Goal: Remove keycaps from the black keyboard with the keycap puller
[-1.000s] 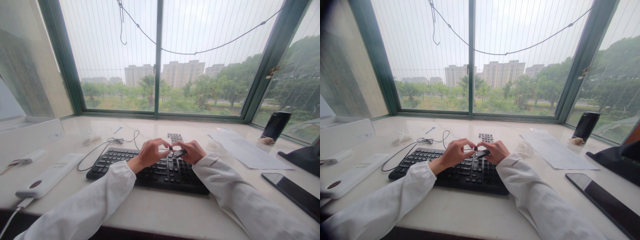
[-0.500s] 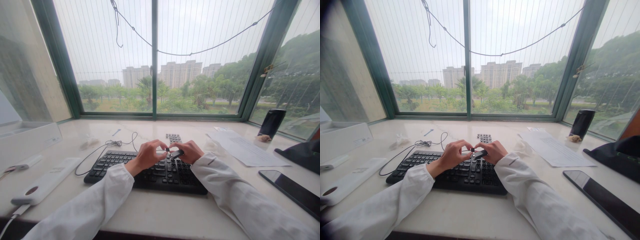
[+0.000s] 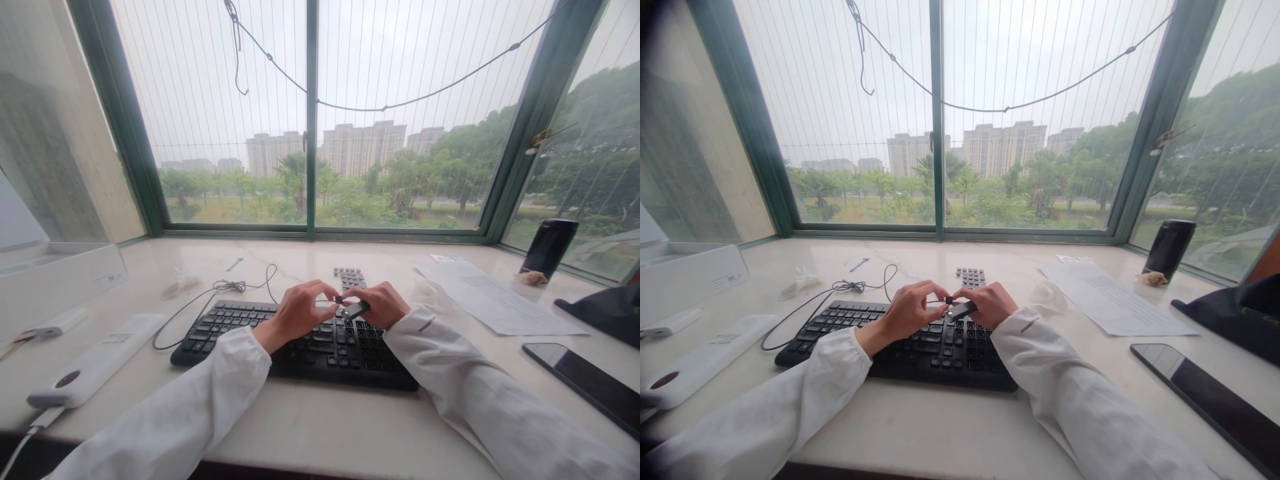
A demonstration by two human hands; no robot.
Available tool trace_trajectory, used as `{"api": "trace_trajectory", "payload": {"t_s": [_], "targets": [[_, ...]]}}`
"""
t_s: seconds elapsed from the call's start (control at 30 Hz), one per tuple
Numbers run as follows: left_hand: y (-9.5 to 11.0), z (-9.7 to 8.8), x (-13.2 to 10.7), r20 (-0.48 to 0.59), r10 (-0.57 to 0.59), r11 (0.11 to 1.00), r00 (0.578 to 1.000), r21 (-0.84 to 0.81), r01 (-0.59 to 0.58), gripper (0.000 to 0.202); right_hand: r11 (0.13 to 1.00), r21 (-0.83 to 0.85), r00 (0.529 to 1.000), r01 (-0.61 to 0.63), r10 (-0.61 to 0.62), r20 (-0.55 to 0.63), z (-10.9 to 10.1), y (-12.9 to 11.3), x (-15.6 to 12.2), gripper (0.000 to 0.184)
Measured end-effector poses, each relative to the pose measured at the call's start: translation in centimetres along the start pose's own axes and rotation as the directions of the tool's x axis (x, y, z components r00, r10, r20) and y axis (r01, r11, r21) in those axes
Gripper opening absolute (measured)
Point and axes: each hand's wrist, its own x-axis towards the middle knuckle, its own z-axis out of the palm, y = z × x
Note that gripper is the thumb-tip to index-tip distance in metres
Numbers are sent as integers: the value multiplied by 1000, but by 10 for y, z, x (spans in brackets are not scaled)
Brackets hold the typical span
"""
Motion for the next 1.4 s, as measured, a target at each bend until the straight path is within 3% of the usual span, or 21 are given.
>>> {"api": "trace_trajectory", "payload": {"t_s": [1.4], "targets": [[1,-1,0,26,6,1000,1000,5,-6,12,999,39,999,-26,24,38,-4,-3,2,20]]}}
